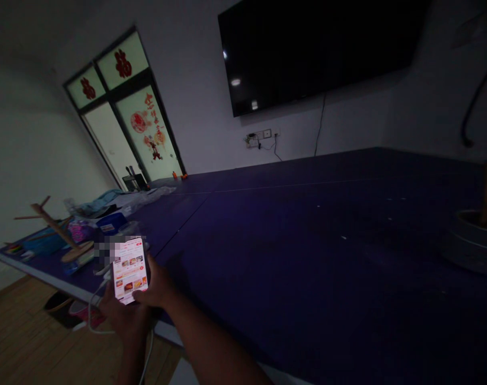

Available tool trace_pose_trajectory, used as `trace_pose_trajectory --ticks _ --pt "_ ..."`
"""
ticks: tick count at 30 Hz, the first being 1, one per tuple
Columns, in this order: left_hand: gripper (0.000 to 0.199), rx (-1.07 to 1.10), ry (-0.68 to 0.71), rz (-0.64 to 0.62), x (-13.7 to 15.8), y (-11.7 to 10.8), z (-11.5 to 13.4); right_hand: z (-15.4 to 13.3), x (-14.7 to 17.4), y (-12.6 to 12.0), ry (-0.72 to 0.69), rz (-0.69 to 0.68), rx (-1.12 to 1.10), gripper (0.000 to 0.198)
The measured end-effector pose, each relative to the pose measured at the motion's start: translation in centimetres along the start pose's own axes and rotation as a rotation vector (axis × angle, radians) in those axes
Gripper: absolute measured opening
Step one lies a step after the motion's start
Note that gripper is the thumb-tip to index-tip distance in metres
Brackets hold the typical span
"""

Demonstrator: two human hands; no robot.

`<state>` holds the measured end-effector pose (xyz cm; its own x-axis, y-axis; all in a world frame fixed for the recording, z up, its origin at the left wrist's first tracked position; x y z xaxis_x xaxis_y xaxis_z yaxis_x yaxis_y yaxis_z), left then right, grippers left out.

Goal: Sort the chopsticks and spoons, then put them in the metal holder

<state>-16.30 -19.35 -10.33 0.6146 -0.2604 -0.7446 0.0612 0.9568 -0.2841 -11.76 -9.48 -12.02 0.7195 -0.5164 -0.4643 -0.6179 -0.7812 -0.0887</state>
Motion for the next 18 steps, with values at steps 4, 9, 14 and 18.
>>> trace_pose_trajectory --ticks 4,9,14,18 --pt "0.055 -0.029 0.091 0.009 0.1 -0.1 0.6 0.5 -0.1 0.1 0.025 0.002 0.014 0.088" --pt "0.053 -0.012 0.058 -0.012 0.3 -0.2 1.3 0.5 -0.2 0.1 -0.002 0.01 -0.002 0.083" --pt "0.05 -0.006 0.013 -0.005 0.3 -0.3 1.2 0.4 -0.3 0.1 -0.049 0.026 -0.025 0.081" --pt "0.048 -0.007 0.015 0.01 0.2 -0.5 1.7 0.3 -0.1 -0.1 -0.049 0.071 -0.012 0.082"
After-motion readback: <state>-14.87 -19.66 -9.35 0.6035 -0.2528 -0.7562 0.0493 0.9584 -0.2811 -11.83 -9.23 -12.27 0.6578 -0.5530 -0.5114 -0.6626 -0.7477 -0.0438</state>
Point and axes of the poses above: each hand's wrist, its own x-axis away from the middle knuckle, its own y-axis out of the palm, z = x × y, the point moved 9 cm from there along -x, towards the middle knuckle, and after that the axes turned 2 degrees about -y, right-handed, at the moved point
